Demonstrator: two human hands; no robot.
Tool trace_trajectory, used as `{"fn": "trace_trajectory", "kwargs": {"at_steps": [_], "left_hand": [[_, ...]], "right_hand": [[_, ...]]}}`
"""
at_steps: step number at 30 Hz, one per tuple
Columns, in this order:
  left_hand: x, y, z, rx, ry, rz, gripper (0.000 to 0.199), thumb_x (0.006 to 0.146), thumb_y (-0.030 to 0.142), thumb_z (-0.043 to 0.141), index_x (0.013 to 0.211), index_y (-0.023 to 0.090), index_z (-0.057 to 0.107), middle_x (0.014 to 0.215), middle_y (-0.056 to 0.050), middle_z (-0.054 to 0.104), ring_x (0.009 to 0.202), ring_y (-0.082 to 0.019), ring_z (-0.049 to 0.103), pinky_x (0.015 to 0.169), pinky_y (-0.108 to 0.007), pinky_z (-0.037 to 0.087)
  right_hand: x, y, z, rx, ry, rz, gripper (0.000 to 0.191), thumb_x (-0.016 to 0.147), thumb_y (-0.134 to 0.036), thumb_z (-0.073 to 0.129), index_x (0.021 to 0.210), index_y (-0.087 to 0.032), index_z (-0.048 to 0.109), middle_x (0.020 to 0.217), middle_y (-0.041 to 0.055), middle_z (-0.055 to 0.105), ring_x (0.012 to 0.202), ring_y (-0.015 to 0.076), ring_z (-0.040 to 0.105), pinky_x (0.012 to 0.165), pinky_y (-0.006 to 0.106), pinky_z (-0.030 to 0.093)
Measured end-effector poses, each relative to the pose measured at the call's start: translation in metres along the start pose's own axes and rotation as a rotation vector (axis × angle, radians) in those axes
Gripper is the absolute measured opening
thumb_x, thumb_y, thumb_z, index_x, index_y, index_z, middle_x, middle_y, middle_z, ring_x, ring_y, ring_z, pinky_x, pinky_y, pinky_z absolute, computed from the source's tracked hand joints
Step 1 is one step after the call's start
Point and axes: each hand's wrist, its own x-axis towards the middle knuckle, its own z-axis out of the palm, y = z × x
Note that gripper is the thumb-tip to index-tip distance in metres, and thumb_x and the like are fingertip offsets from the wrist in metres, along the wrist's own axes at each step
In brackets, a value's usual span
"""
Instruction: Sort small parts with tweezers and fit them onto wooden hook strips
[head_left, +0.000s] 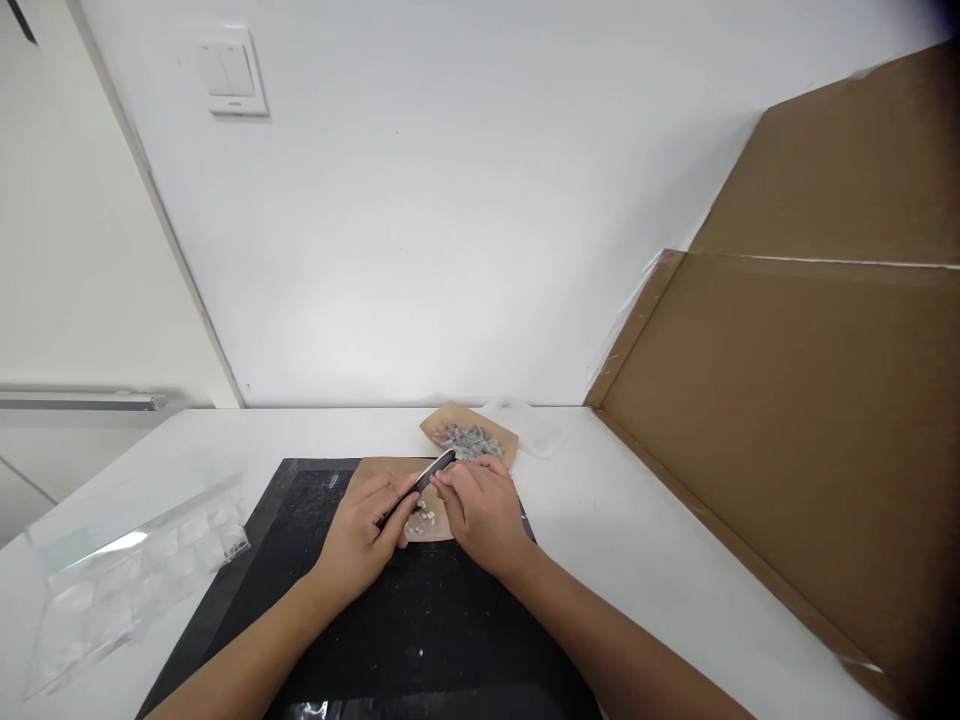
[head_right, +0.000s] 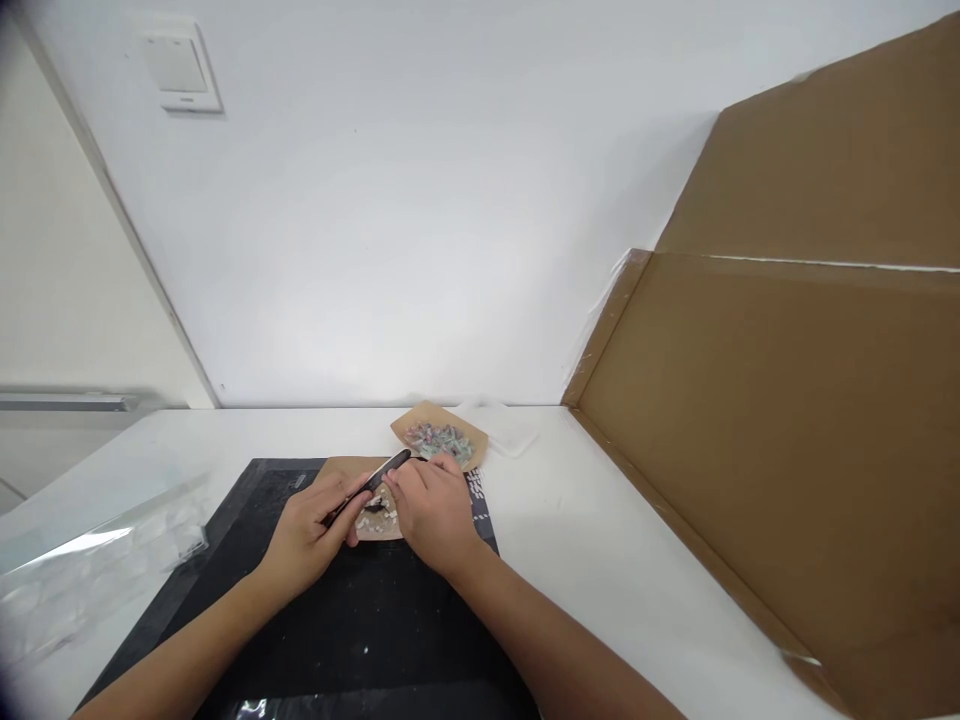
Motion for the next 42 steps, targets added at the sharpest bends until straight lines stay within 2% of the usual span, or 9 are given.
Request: {"fn": "trace_trajectory", "kwargs": {"at_steps": [5, 12, 18, 25, 31, 37, 42], "left_hand": [[0.0, 0.002, 0.0, -0.028, 0.006, -0.019, 0.027, 0.103, 0.025, 0.054, 0.125, 0.02, 0.07, 0.072, 0.0, 0.061, 0.056, -0.01, 0.06, 0.061, -0.023, 0.053], [0.0, 0.002, -0.001, -0.006, -0.002, -0.03, 0.022, 0.102, 0.025, 0.055, 0.116, 0.019, 0.072, 0.071, 0.001, 0.06, 0.058, -0.01, 0.061, 0.063, -0.023, 0.051], [-0.001, 0.003, -0.001, -0.052, -0.012, -0.054, 0.024, 0.102, 0.024, 0.055, 0.12, 0.02, 0.07, 0.077, 0.0, 0.06, 0.055, -0.009, 0.06, 0.06, -0.022, 0.051], [-0.002, -0.001, -0.001, -0.031, -0.008, -0.05, 0.024, 0.102, 0.023, 0.056, 0.12, 0.02, 0.071, 0.075, 0.001, 0.058, 0.056, -0.008, 0.06, 0.061, -0.021, 0.051], [0.0, 0.0, -0.001, -0.029, 0.0, -0.036, 0.024, 0.101, 0.022, 0.057, 0.121, 0.02, 0.071, 0.073, 0.001, 0.058, 0.055, -0.008, 0.06, 0.058, -0.021, 0.049], [0.0, 0.002, -0.001, -0.035, 0.01, -0.029, 0.029, 0.101, 0.021, 0.058, 0.127, 0.021, 0.07, 0.072, 0.002, 0.058, 0.057, -0.008, 0.06, 0.061, -0.021, 0.05], [-0.001, 0.002, -0.001, -0.048, 0.017, -0.018, 0.028, 0.101, 0.021, 0.058, 0.126, 0.021, 0.071, 0.074, 0.001, 0.059, 0.056, -0.008, 0.06, 0.06, -0.021, 0.05]], "right_hand": [[0.001, 0.006, -0.001, -0.053, 0.067, 0.054, 0.022, 0.103, -0.022, 0.052, 0.082, -0.021, 0.056, 0.07, -0.0005, 0.066, 0.064, 0.0147, 0.06, 0.079, 0.032, 0.039], [-0.001, 0.0, 0.003, 0.005, 0.017, -0.019, 0.023, 0.103, -0.022, 0.051, 0.082, -0.021, 0.056, 0.068, -0.0012, 0.064, 0.064, 0.0137, 0.06, 0.08, 0.031, 0.039], [0.001, 0.005, 0.0, 0.008, 0.069, 0.089, 0.018, 0.104, -0.024, 0.052, 0.087, -0.021, 0.055, 0.07, 0.0002, 0.067, 0.064, 0.0155, 0.062, 0.076, 0.032, 0.041], [-0.003, -0.001, 0.004, 0.094, -0.013, 0.018, 0.017, 0.103, -0.022, 0.052, 0.086, -0.021, 0.053, 0.075, -0.0003, 0.069, 0.064, 0.0138, 0.061, 0.079, 0.034, 0.04], [0.0, 0.008, 0.002, 0.064, 0.061, 0.132, 0.015, 0.102, -0.023, 0.052, 0.088, -0.02, 0.054, 0.071, -0.0008, 0.067, 0.062, 0.0147, 0.061, 0.081, 0.035, 0.041], [-0.002, -0.001, 0.001, 0.076, -0.032, 0.017, 0.018, 0.103, -0.022, 0.049, 0.085, -0.021, 0.053, 0.073, 0.0006, 0.068, 0.066, 0.0154, 0.061, 0.081, 0.034, 0.041], [0.0, 0.006, -0.001, 0.02, 0.053, 0.092, 0.016, 0.102, -0.023, 0.052, 0.087, -0.021, 0.054, 0.072, -0.0004, 0.068, 0.064, 0.0148, 0.061, 0.081, 0.035, 0.041]]}}
